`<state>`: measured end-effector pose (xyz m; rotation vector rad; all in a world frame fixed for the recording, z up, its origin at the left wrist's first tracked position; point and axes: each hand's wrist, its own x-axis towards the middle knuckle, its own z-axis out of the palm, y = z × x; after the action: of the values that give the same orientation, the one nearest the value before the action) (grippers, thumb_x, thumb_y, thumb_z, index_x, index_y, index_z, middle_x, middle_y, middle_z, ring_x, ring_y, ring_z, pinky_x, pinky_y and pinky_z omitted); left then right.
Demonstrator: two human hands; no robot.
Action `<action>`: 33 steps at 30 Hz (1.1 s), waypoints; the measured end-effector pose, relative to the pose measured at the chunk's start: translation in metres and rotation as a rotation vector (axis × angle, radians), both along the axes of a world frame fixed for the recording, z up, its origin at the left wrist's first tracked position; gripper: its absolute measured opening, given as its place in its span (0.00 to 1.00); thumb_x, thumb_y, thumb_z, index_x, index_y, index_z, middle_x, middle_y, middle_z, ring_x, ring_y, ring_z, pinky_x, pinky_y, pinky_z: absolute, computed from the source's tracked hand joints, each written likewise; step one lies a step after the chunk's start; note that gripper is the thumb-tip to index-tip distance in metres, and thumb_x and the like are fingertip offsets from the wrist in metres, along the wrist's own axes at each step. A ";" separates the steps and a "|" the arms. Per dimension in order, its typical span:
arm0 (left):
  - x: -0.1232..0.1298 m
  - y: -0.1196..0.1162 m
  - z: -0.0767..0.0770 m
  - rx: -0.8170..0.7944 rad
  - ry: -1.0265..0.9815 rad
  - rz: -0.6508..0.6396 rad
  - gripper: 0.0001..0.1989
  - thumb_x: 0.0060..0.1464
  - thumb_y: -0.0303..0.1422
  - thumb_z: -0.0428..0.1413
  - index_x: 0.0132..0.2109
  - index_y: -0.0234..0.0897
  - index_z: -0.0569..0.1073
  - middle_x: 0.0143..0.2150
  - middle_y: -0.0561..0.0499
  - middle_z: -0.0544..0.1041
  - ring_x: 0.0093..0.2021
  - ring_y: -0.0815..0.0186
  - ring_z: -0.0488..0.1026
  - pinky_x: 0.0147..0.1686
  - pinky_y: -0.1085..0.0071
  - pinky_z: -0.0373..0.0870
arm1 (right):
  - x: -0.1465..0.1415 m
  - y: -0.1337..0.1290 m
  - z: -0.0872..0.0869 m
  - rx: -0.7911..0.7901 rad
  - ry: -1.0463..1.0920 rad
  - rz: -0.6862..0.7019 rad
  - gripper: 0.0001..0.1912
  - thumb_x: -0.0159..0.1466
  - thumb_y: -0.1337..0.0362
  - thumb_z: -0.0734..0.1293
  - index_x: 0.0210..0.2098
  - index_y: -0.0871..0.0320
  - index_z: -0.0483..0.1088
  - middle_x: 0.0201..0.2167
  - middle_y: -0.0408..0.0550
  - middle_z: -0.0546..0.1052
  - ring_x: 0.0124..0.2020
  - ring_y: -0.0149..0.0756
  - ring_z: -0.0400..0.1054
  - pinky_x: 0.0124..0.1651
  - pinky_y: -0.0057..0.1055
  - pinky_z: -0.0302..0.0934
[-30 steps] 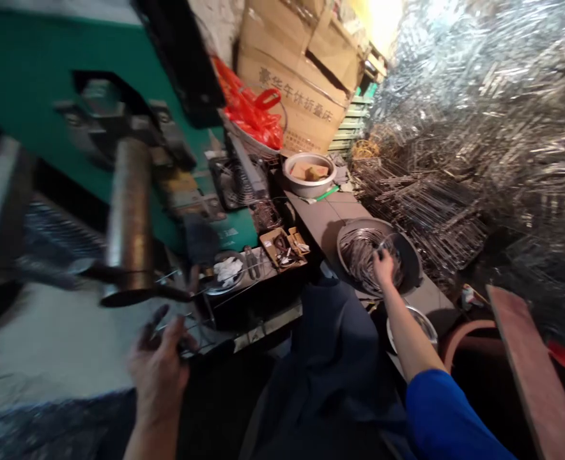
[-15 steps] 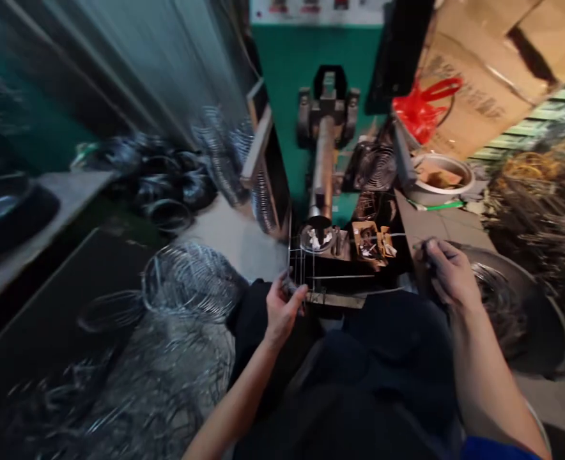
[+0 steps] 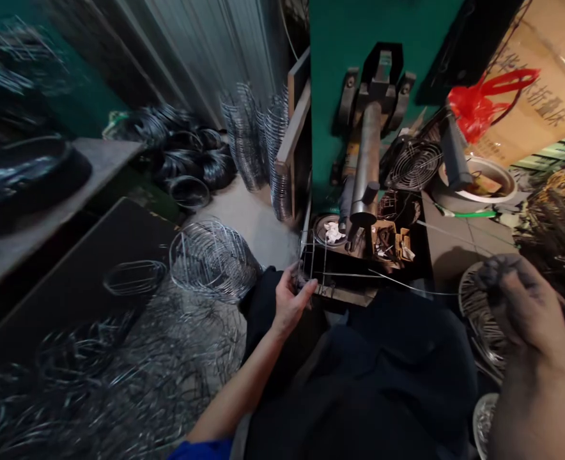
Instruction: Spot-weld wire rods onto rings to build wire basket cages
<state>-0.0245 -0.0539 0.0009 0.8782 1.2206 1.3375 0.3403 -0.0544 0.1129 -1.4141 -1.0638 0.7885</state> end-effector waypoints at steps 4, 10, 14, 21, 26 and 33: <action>0.003 -0.003 -0.002 -0.003 -0.104 -0.004 0.33 0.51 0.41 0.68 0.60 0.34 0.67 0.28 0.60 0.66 0.16 0.77 0.61 0.13 0.78 0.64 | -0.023 0.017 -0.014 -0.040 -0.139 -0.054 0.23 0.58 0.41 0.72 0.29 0.55 0.72 0.20 0.41 0.61 0.21 0.31 0.52 0.23 0.30 0.47; 0.004 -0.009 0.004 0.000 -0.083 -0.025 0.32 0.51 0.40 0.68 0.59 0.35 0.68 0.29 0.60 0.66 0.16 0.77 0.62 0.12 0.79 0.64 | -0.026 0.028 -0.034 0.023 -0.439 -0.015 0.21 0.63 0.43 0.67 0.31 0.56 0.73 0.29 0.45 0.73 0.32 0.37 0.64 0.37 0.32 0.59; 0.012 -0.009 0.003 -0.027 -0.066 -0.030 0.33 0.51 0.41 0.68 0.60 0.36 0.68 0.31 0.59 0.67 0.17 0.77 0.62 0.13 0.78 0.65 | -0.043 0.024 -0.039 -0.016 -0.343 0.103 0.22 0.62 0.43 0.69 0.27 0.55 0.72 0.26 0.46 0.72 0.30 0.38 0.63 0.36 0.33 0.58; 0.030 -0.008 0.000 -0.029 -0.050 -0.073 0.34 0.52 0.42 0.68 0.61 0.35 0.66 0.31 0.58 0.70 0.17 0.77 0.62 0.14 0.79 0.65 | -0.084 0.026 -0.072 -0.002 -0.224 0.156 0.31 0.61 0.46 0.70 0.16 0.56 0.53 0.20 0.40 0.55 0.26 0.31 0.51 0.31 0.31 0.50; 0.030 -0.007 0.007 -0.029 -0.014 -0.077 0.34 0.51 0.42 0.68 0.61 0.35 0.66 0.28 0.59 0.68 0.18 0.76 0.63 0.16 0.79 0.65 | -0.090 0.037 -0.077 -0.075 -0.205 0.229 0.31 0.59 0.44 0.71 0.16 0.56 0.53 0.18 0.39 0.54 0.23 0.29 0.48 0.29 0.31 0.47; 0.032 -0.002 0.011 -0.042 -0.043 -0.065 0.35 0.50 0.43 0.68 0.60 0.34 0.66 0.28 0.60 0.66 0.17 0.76 0.61 0.15 0.79 0.65 | -0.097 0.049 -0.072 -0.119 -0.262 0.287 0.34 0.57 0.40 0.71 0.15 0.56 0.52 0.17 0.38 0.53 0.22 0.28 0.46 0.27 0.30 0.44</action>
<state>0.0070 -0.0555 0.0115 0.8482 1.1736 1.2678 0.2435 -0.0053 0.0408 -1.5140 -1.4658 0.9000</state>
